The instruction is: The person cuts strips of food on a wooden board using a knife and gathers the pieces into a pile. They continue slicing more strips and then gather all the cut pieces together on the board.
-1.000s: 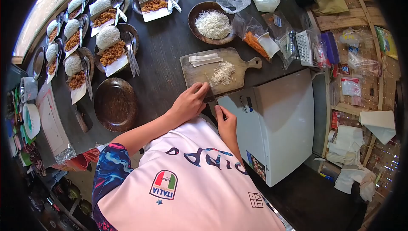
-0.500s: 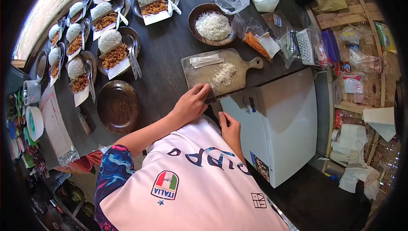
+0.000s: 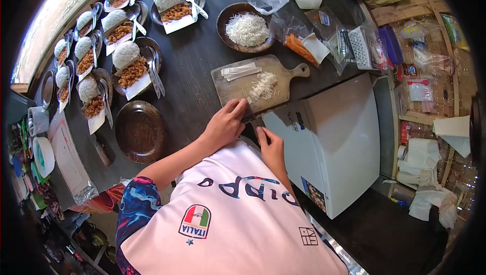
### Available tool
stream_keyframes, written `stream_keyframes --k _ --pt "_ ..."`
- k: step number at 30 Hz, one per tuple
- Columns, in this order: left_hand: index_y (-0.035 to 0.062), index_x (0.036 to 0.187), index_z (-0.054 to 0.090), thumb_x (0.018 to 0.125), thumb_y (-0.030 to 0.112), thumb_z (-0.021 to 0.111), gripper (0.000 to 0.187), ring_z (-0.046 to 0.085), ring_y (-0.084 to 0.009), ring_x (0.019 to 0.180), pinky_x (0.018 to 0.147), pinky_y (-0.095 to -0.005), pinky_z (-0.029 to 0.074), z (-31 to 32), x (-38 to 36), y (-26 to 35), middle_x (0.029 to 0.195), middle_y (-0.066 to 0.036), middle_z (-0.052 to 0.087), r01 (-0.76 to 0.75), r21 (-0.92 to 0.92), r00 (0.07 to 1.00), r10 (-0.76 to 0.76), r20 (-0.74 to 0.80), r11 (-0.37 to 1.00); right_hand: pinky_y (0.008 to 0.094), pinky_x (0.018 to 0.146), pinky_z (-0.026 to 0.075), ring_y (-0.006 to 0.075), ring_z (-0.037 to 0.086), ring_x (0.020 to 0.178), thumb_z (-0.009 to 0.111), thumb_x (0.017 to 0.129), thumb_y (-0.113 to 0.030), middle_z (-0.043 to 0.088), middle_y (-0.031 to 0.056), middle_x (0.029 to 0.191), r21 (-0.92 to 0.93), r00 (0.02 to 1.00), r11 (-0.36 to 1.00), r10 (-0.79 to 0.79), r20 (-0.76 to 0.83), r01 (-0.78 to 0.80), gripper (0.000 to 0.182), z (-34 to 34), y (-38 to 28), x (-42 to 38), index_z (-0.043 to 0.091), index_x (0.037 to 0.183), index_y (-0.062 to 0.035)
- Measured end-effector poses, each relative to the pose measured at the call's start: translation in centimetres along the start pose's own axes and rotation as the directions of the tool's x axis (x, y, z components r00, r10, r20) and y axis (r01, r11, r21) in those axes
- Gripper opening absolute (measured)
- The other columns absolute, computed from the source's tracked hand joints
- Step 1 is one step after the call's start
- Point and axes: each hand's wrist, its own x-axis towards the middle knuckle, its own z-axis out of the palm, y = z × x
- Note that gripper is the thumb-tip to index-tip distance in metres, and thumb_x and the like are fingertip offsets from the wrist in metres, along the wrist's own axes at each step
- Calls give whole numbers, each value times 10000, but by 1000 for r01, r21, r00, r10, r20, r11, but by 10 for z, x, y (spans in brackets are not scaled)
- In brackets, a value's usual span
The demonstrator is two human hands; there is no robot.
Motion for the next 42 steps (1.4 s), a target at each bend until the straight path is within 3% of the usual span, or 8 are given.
stream_keyframes --k 3,11,18,31,35,38,41,42 --pt "-164 1249 668 823 196 719 560 522 -301 1306 1142 -356 464 1 0 -1 1460 -175 524 -2 10 1000 2 -23 1000 385 891 554 317 765 1004 678 1047 -417 777 258 1065 -61 986 986 156 50 -153 516 -8 7 -8 734 1203 71" --pt "-147 1348 616 793 160 714 642 514 -313 1329 1141 -365 478 2 -2 -1 1439 -170 542 17 -14 1000 -17 -1 1000 381 855 552 303 751 915 676 1046 -423 781 243 1011 -75 986 986 155 59 -151 502 -8 4 -6 743 1213 46" --pt "-148 1370 607 784 164 724 673 511 -316 1345 1150 -369 479 1 -3 2 1465 -167 529 39 -35 999 -38 32 999 384 927 547 320 757 1040 687 1037 -434 778 261 1088 -57 990 991 127 59 -124 545 -5 -7 0 732 1213 80" --pt "-152 1368 599 783 163 718 676 520 -320 1341 1142 -370 481 2 -3 -1 1456 -185 542 9 -45 1000 -9 -13 999 384 945 539 318 747 1044 691 1037 -434 772 266 1122 -60 982 982 183 49 -180 545 -7 8 -7 730 1236 73" --pt "-155 1364 604 777 174 719 683 517 -322 1347 1148 -371 478 2 -4 1 1460 -187 540 12 -24 1000 -11 11 1000 371 884 535 238 691 908 689 1045 -422 778 227 1011 -37 980 984 176 94 -173 544 -4 -10 1 726 1212 95" --pt "-165 1351 610 781 177 718 674 515 -320 1351 1155 -369 474 3 -5 -1 1462 -194 537 16 -13 1000 -16 9 1000 253 577 372 70 460 658 701 1062 -334 556 -31 715 36 985 985 166 52 -168 435 -6 -6 -9 746 1121 95" --pt "-174 1335 618 788 177 718 657 513 -317 1354 1157 -369 472 1 -5 0 1463 -199 534 12 -12 1000 -12 11 1000 324 742 511 152 618 779 685 1058 -378 717 122 821 -22 994 995 100 48 -99 499 -1 9 -2 717 1181 105" --pt "-176 1332 619 791 177 717 653 512 -317 1355 1157 -370 473 0 -5 1 1465 -199 533 12 -6 1000 -12 15 1000 319 732 506 143 609 773 684 1059 -376 706 113 807 -29 992 993 115 57 -113 497 -3 4 -3 716 1182 105"
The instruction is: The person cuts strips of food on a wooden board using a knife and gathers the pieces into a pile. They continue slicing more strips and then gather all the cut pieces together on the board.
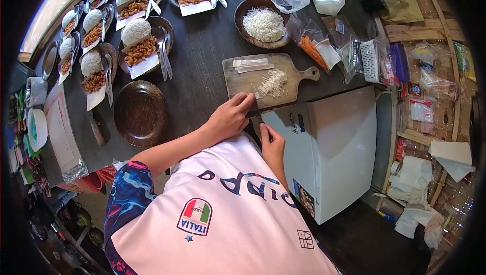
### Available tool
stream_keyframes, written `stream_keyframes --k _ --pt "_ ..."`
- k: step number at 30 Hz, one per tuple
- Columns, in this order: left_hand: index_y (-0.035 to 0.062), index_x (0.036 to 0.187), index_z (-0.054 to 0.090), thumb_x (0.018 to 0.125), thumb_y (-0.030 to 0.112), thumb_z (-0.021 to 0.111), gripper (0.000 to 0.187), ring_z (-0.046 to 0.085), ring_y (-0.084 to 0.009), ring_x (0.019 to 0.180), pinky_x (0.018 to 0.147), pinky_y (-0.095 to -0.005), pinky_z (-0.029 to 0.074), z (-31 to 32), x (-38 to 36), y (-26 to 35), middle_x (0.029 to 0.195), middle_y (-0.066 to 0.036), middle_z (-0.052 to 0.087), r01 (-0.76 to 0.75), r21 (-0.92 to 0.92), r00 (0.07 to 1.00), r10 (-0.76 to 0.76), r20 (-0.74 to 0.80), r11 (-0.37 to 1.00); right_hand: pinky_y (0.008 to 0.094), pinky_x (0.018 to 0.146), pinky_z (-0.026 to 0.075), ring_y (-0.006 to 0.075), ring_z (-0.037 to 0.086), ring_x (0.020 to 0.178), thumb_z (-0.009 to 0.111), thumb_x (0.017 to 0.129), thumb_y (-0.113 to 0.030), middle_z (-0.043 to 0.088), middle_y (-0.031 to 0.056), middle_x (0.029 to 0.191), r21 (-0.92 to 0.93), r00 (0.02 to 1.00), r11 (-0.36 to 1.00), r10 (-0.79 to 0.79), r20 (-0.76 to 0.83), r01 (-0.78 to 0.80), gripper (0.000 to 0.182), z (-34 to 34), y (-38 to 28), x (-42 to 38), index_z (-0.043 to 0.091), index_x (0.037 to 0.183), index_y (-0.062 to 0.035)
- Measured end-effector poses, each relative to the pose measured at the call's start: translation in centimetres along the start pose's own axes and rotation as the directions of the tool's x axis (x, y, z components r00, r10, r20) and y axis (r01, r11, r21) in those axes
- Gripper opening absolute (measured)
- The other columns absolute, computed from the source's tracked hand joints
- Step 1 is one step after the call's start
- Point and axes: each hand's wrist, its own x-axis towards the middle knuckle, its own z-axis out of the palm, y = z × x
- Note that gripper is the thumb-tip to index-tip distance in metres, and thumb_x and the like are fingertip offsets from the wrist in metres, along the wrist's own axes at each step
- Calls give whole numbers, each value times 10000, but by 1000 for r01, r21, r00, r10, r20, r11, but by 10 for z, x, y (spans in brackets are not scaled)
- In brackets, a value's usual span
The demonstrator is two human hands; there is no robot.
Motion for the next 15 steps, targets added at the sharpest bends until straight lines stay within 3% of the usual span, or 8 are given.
stream_keyframes --k 5,8,11,12,15 --pt "-175 1338 615 796 177 714 654 508 -316 1361 1158 -374 472 1 -1 -3 1480 -196 523 2 -7 1000 -2 -5 1000 319 713 497 119 569 751 678 1064 -366 672 96 771 29 997 997 75 15 -75 482 -3 -8 -7 713 1170 103" --pt "-174 1346 611 795 172 714 659 507 -318 1364 1161 -373 470 0 -2 1 1485 -195 522 -1 -6 1000 1 5 1000 264 575 371 66 462 655 705 1061 -312 551 -31 710 59 997 996 -71 -33 73 398 6 0 5 761 1118 78" --pt "-168 1352 612 794 167 712 659 506 -321 1366 1164 -371 468 0 1 -2 1487 -196 522 13 -15 1000 -13 1 1000 314 672 486 115 555 707 690 1056 -391 669 71 759 16 999 1000 6 33 -6 497 -2 -11 0 729 1165 93" --pt "-164 1356 613 793 165 712 660 505 -321 1368 1165 -370 467 0 0 -2 1489 -195 522 14 -14 1000 -14 -3 1000 314 669 484 116 560 705 690 1055 -395 678 70 762 36 995 996 86 44 -87 499 -3 -10 -3 735 1162 90" --pt "-156 1363 614 792 160 710 659 501 -321 1374 1167 -368 466 0 -2 -3 1494 -195 517 9 -7 1000 -9 -3 1000 315 655 474 111 554 694 689 1054 -403 657 58 745 16 997 997 81 6 -81 512 -2 -7 -6 735 1157 97"
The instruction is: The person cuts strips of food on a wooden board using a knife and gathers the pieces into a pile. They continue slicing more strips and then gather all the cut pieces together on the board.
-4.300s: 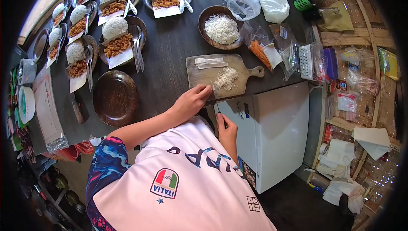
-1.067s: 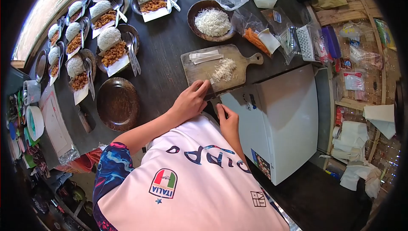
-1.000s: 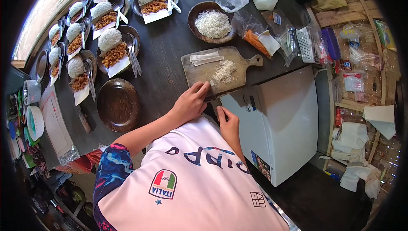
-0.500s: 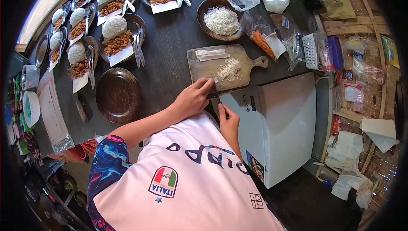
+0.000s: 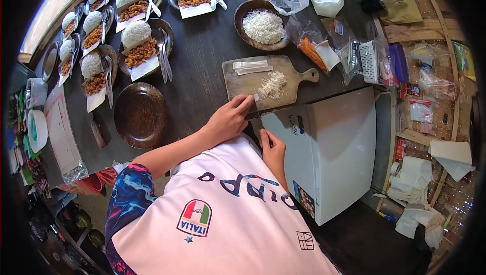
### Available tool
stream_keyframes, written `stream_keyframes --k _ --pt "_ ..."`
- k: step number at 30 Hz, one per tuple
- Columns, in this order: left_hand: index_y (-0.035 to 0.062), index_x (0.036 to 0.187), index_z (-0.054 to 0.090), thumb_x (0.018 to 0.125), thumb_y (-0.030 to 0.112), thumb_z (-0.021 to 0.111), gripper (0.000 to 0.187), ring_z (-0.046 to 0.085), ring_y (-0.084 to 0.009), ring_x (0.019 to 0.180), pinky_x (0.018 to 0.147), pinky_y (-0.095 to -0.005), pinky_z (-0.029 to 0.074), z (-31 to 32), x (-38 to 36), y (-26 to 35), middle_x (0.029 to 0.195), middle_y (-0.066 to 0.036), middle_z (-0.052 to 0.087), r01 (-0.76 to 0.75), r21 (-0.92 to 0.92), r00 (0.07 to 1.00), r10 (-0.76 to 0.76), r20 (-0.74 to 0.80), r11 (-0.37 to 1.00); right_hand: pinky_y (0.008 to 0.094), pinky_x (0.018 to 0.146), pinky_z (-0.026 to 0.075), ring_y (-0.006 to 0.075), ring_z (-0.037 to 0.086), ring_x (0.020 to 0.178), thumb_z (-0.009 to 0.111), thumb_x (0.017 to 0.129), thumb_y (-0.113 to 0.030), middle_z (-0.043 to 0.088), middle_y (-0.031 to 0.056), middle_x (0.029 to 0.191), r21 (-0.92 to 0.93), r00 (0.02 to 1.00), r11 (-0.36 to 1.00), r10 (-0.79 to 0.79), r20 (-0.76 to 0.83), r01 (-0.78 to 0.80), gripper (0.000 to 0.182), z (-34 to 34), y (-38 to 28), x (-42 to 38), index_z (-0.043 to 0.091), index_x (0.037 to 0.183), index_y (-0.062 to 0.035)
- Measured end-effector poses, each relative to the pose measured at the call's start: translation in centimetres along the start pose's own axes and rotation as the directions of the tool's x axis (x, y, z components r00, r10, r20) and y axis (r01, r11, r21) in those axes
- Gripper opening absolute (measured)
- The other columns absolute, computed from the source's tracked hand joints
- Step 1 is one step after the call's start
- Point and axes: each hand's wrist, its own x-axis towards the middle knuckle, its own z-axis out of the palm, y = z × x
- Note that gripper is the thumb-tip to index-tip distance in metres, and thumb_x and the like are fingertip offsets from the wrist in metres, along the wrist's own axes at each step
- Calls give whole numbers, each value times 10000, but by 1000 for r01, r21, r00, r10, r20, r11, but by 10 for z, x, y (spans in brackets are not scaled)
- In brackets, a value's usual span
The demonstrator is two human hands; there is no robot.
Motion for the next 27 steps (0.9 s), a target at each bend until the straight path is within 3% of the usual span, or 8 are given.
stream_keyframes --k 3,6,9,15,18,21,24,27 --pt "-154 1366 613 791 153 710 659 497 -320 1380 1170 -367 464 1 -2 5 1500 -195 511 2 -13 1000 -1 20 1000 317 693 495 131 578 718 701 1044 -414 710 99 796 7 995 995 -100 -1 100 532 4 -2 10 737 1169 102" --pt "-155 1374 604 795 150 710 663 496 -322 1381 1173 -367 461 1 0 -1 1501 -194 507 1 -10 1000 -1 10 1000 337 782 523 169 616 784 705 1041 -403 766 183 898 -12 999 999 32 38 -32 533 -2 -9 0 732 1183 109" --pt "-160 1389 585 802 155 711 678 496 -327 1377 1173 -366 459 0 -2 0 1501 -193 503 18 -47 1000 -18 11 999 349 837 529 187 635 828 704 1042 -397 772 212 935 -33 997 997 -76 -27 75 518 3 6 5 738 1180 101" --pt "-176 1404 554 813 156 710 696 499 -337 1365 1159 -369 466 0 0 -1 1470 -203 508 6 -37 1000 -6 -5 999 336 790 524 154 623 799 699 1045 -397 729 138 841 33 999 999 15 28 -16 515 -1 -3 -3 725 1173 102" --pt "-178 1401 553 814 148 701 687 502 -338 1361 1153 -372 473 -3 0 2 1454 -207 512 18 -69 1000 -18 5 997 337 762 517 143 613 785 700 1044 -398 712 124 819 6 997 997 -78 2 78 520 2 2 1 719 1174 105" --pt "-178 1399 554 816 147 694 682 502 -336 1362 1151 -372 475 0 -2 3 1455 -207 512 -3 -40 1000 3 10 999 259 587 365 68 441 660 691 1068 -312 539 -37 704 47 993 992 -113 -35 114 400 6 -7 1 735 1058 85" --pt "-178 1392 562 819 152 691 674 503 -331 1364 1157 -372 472 0 -2 1 1466 -204 509 4 -29 1000 -4 5 1000 260 589 368 69 441 662 694 1065 -317 538 -31 702 51 999 998 -30 -22 31 404 3 0 -4 729 1056 85" --pt "-178 1390 566 823 156 688 669 505 -330 1370 1158 -374 475 0 -1 4 1469 -202 510 11 -37 1000 -10 29 999 259 593 374 67 451 665 694 1064 -321 544 -37 710 8 986 987 -160 -55 161 409 9 9 8 739 1088 85"
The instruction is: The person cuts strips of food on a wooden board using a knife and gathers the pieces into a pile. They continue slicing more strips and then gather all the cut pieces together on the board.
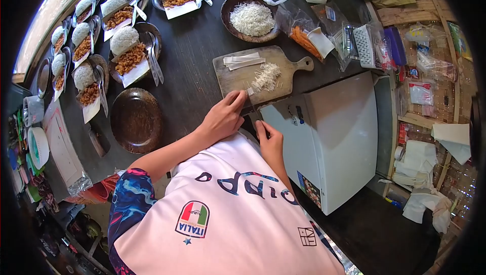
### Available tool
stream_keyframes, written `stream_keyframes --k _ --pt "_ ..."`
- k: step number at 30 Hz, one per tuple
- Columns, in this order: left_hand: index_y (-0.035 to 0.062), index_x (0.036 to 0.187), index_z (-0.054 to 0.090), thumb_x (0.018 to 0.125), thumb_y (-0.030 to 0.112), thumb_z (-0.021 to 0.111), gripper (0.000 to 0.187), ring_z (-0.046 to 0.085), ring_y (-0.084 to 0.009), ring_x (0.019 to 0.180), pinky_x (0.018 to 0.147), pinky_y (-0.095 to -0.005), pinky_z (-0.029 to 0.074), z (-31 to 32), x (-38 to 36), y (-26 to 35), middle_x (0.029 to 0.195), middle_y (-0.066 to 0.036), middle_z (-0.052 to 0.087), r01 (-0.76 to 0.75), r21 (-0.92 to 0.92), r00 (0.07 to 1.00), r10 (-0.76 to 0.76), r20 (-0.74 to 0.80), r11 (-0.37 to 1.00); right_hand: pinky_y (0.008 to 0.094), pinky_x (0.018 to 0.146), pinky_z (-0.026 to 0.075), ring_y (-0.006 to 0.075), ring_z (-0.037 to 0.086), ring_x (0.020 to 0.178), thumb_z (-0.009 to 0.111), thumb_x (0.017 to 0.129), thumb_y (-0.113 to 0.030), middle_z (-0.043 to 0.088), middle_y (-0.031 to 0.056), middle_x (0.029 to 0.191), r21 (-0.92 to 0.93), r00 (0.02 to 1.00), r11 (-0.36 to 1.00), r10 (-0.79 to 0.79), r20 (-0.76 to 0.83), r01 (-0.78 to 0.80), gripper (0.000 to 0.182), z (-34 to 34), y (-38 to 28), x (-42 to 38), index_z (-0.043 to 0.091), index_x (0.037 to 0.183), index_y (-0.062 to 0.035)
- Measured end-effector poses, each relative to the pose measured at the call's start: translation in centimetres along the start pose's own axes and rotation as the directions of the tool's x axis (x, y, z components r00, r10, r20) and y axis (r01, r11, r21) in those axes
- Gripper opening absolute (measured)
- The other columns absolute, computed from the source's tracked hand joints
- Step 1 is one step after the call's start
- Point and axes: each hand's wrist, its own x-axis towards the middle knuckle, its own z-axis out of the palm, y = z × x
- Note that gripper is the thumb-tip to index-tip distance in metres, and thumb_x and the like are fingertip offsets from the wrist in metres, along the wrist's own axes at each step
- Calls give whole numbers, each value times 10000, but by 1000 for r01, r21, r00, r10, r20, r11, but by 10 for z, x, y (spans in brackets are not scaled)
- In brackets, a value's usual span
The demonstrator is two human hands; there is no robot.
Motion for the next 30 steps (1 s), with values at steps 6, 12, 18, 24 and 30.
stream_keyframes --k 6,12,18,24,30 --pt "-181 1372 584 819 179 701 670 493 -326 1386 1162 -369 466 1 -1 -2 1472 -201 517 -16 50 1000 16 -13 999 256 601 385 65 472 671 690 1066 -310 553 -39 717 21 997 997 76 17 -77 397 -4 0 -8 749 1120 79" --pt "-193 1336 604 811 197 711 662 491 -321 1391 1164 -366 464 -1 -1 0 1475 -208 517 -17 60 1000 17 -3 998 256 589 382 62 466 659 697 1065 -292 555 -38 714 25 999 999 34 35 -35 377 -5 -10 -4 758 1117 76" --pt "-195 1336 598 808 184 705 659 494 -331 1389 1156 -367 471 -4 -1 1 1471 -217 521 6 -9 1000 -6 -4 1000 360 791 532 174 662 814 703 1039 -405 760 156 883 -8 994 996 91 59 -90 508 -3 -13 0 737 1187 80" --pt "-182 1327 606 799 149 695 629 497 -334 1393 1146 -370 483 0 -1 -2 1468 -212 523 -18 16 999 19 -41 1000 354 778 532 168 653 797 692 1049 -390 752 152 867 -53 997 996 68 32 -66 487 -5 -1 -5 737 1176 77" --pt "-183 1254 654 823 218 703 590 488 -328 1389 1181 -351 434 -3 0 -1 1472 -211 517 -25 62 999 28 -39 998 320 773 536 149 681 839 711 1039 -366 786 171 937 10 993 994 108 53 -108 460 -8 -2 -8 744 1184 69"
